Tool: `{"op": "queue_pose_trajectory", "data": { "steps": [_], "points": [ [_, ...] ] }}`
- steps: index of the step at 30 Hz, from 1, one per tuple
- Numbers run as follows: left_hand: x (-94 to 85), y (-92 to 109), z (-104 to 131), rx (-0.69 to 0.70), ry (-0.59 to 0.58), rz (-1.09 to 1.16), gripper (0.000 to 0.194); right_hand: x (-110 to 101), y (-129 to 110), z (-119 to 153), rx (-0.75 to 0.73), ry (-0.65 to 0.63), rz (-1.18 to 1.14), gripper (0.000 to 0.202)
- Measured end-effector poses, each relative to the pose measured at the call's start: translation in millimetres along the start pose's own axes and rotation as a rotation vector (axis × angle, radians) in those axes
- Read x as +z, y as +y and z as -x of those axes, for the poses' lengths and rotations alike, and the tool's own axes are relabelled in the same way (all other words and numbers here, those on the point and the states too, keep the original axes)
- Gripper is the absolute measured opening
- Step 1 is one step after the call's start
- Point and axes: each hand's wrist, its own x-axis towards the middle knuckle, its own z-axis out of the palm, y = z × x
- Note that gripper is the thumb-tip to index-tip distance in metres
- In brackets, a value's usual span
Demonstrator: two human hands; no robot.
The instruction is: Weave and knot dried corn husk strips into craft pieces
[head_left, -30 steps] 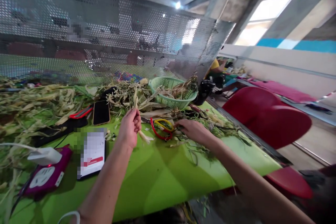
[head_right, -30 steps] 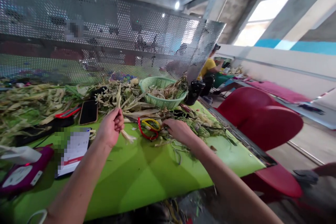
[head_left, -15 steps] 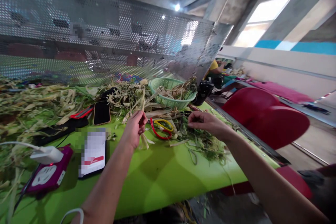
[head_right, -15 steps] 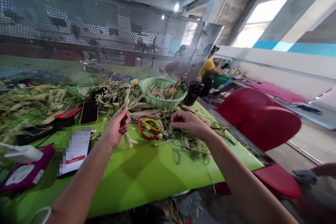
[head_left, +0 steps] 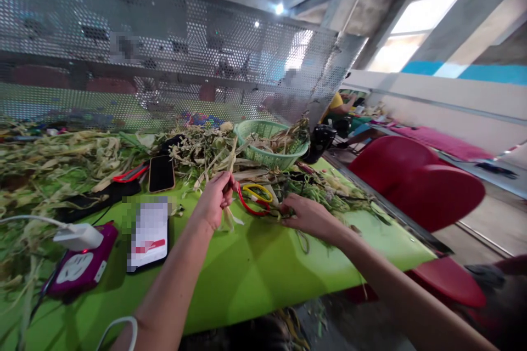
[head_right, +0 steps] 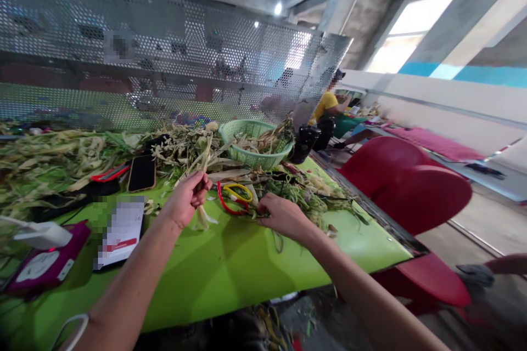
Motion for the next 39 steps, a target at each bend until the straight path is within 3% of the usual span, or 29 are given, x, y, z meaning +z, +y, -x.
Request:
{"op": "queue_pose_trajectory", "data": {
  "steps": [2,5,8,11,17,22,27,31,39],
  "points": [
    [-0.6,-1,0,0.006,-0.004,0.006,0.026,7,1,1,-0.038,-0.011,-0.059,0.013],
    [-1.6,-2,-1,-0.002,-0.012,0.008,0.026,5,2,0,-0.082,-0.08,-0.337,0.011],
    [-1.4,-2,-1,-0.026,-0.033,-0.002,0.024,-9,-1,-1,-0.05,-0.163,-0.629,0.023],
    [2.2,-2,1,-0.063,-0.072,-0.014,0.023,-27,-9,2,-0.053,-0.159,-0.762,0.029],
    [22.4,-12,16,-0.161,-0.325,-0.065,0.027,-54,-30,10,-0.027,0.044,-0.942,0.026],
    [32.3,-16,26,-0.23,-0.439,-0.057,0.034,-62,-32,7,-0.017,0.248,-1.052,0.023],
    [30.1,-10,27,-0.229,-0.465,-0.022,0.033,-70,-25,3,-0.013,0.456,-1.047,0.023],
    [27.8,-9,27,-0.26,-0.474,-0.011,0.032,-76,-19,1,-0.032,0.539,-1.021,0.021],
    [21.6,3,21,-0.143,-0.346,0.087,0.03,-93,-14,2,-0.104,0.75,-0.883,0.024]
  ]
}}
